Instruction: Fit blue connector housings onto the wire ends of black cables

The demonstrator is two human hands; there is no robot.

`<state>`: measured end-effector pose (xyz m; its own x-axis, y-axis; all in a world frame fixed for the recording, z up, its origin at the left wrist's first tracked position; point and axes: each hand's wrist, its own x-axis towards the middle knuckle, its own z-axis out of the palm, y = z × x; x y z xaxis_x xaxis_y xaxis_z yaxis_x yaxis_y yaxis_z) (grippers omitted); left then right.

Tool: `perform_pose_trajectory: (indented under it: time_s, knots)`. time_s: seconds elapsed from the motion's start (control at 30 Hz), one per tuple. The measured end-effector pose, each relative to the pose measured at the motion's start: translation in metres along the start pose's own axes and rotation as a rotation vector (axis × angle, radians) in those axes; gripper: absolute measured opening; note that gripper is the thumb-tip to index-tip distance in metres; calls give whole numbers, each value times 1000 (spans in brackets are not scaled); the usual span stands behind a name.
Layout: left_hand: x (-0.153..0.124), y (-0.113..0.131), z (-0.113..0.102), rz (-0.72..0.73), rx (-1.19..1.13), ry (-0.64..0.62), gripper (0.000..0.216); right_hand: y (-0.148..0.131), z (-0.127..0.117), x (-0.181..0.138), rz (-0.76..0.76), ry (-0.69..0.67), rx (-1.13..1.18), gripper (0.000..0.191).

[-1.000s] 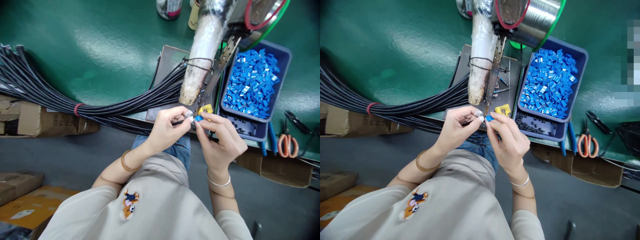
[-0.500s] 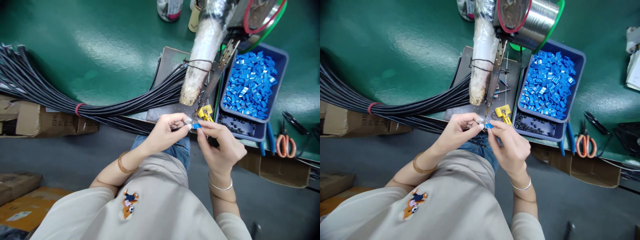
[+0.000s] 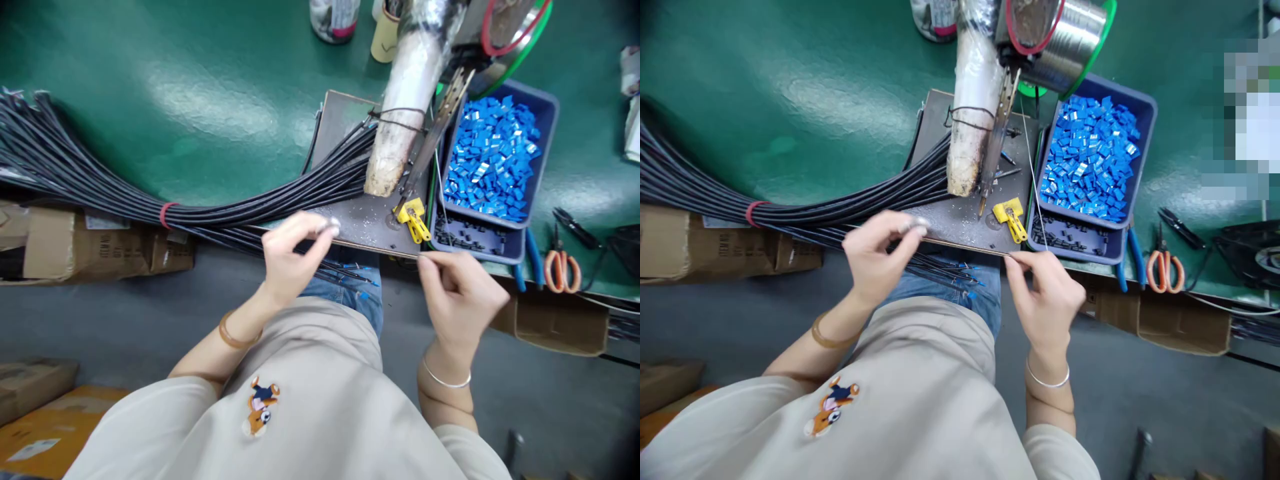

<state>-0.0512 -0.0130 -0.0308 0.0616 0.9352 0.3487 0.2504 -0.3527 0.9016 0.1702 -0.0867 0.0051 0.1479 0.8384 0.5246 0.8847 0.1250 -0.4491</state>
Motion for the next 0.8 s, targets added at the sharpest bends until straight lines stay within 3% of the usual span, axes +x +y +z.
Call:
perform_pose_trajectory:
  time_s: [0.07,0.2,0.3,0.53,0.8]
  knots:
    - [32,0,-5,117,187,29,7,-2,15,2,-49,-169,-75,8]
    - [72,-3,0,196,552,-207,13,1,29,7,-57,-226,-140,10]
    - [73,-7,3,250,694,-286,16,2,29,9,-53,-240,-124,10]
    - [50,-6,-7,387,673,-197,24,2,30,10,-80,-234,-211,9]
    - [79,-20,-6,288,677,-142,12,3,34,8,-58,-224,-234,15]
